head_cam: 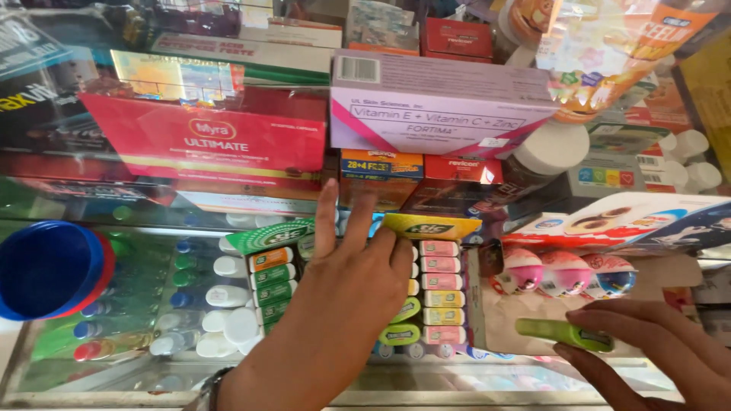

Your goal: The person sorts small wrapped candies from a cardboard box into a clear plastic jar. They then move to a glass display counter to arrange small green and pink tubes on a rack. Finally, they return to the box to continue sorting candies into the jar.

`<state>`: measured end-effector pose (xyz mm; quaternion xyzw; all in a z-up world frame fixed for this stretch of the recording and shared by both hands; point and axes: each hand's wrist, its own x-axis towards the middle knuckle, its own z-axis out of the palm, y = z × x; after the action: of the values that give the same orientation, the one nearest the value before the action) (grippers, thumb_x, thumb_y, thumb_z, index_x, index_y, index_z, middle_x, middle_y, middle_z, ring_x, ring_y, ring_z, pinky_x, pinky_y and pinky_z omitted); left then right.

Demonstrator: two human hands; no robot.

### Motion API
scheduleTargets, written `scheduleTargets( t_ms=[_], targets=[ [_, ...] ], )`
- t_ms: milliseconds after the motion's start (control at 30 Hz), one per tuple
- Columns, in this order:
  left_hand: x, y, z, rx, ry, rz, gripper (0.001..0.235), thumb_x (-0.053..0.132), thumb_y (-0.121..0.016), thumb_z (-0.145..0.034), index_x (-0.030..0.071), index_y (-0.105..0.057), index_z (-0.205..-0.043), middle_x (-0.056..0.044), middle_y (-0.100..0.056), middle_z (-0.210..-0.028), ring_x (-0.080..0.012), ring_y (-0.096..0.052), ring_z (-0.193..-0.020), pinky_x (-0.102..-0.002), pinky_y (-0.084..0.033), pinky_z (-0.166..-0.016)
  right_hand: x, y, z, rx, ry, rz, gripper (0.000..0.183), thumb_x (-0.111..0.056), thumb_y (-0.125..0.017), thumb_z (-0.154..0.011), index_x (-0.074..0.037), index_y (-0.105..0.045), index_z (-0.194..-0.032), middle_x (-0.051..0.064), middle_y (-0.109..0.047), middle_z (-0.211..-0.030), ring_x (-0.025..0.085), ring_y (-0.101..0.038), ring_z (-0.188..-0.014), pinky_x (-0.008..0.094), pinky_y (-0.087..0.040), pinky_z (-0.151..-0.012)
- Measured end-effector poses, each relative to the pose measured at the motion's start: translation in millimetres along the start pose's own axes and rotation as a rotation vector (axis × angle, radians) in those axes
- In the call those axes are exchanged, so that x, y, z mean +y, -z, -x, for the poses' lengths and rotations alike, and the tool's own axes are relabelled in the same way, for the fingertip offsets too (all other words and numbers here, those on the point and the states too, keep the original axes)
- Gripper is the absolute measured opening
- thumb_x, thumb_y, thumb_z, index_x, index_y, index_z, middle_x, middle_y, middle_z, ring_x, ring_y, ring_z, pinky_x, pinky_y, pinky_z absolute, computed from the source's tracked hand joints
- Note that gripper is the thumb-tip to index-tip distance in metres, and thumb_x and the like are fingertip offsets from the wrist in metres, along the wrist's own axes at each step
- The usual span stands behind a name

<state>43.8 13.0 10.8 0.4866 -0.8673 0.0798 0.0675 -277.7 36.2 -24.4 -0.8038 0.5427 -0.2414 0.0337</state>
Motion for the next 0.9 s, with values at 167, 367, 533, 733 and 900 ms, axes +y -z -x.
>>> scheduleTargets(
  t_ms=[167, 367, 533, 733, 900],
  targets=[
    [4, 6, 5, 0.154, 0.021, 0.008, 0.032, 0.012, -0.067, -0.071, 0.002, -0.070, -0.101, -0.015, -0.066, -0.102, -0.0430, -0.048, -0.133, -0.073, -0.019, -0.114, 3, -6, 5, -0.050, -0.129, 0.069, 0.036, -0.018, -0.088, -0.068, -0.012, -0.078, -0.102, 0.005, -0.077, -0.105, 0.019, -0.077, -0.096, 0.034, -0.061, -0.080],
    [32, -21, 39, 0.333, 0.110, 0.190, 0.022, 0.021, -0.068, -0.080, 0.005, -0.071, -0.095, -0.013, -0.065, -0.109, -0.0376, -0.050, -0.131, -0.075, -0.024, -0.114, 3, -14, 5, 0.051, -0.192, 0.006, 0.039, -0.019, -0.089, -0.068, -0.010, -0.076, -0.104, 0.007, -0.076, -0.104, 0.019, -0.076, -0.096, 0.034, -0.060, -0.084],
    [43, -46, 57, 0.275, 0.136, 0.176, 0.032, 0.030, -0.071, -0.078, 0.005, -0.073, -0.098, -0.014, -0.067, -0.112, -0.0380, -0.052, -0.130, -0.075, -0.027, -0.111, 1, -22, 2, 0.108, -0.059, -0.096, 0.044, -0.013, -0.089, -0.067, -0.007, -0.071, -0.107, 0.012, -0.073, -0.104, 0.023, -0.075, -0.098, 0.039, -0.060, -0.088],
    [20, -24, 81, 0.492, 0.272, 0.010, 0.039, 0.045, -0.074, -0.088, 0.013, -0.074, -0.111, -0.005, -0.065, -0.127, -0.0329, -0.050, -0.136, -0.070, -0.025, -0.114, -39, -26, -29, 0.178, 0.180, -0.525, 0.042, -0.010, -0.087, -0.074, -0.013, -0.064, -0.108, 0.007, -0.068, -0.111, 0.018, -0.076, -0.104, 0.032, -0.064, -0.092],
    [-4, -37, 96, 0.352, 0.393, 0.090, 0.088, 0.068, -0.069, -0.077, 0.005, -0.059, -0.138, -0.014, -0.053, -0.143, -0.0411, -0.038, -0.142, -0.076, -0.018, -0.111, -100, -23, -73, 0.071, 0.191, -0.740, 0.038, -0.001, -0.083, -0.079, -0.006, -0.068, -0.113, 0.011, -0.071, -0.114, 0.019, -0.074, -0.106, 0.031, -0.063, -0.093]
  ],
)
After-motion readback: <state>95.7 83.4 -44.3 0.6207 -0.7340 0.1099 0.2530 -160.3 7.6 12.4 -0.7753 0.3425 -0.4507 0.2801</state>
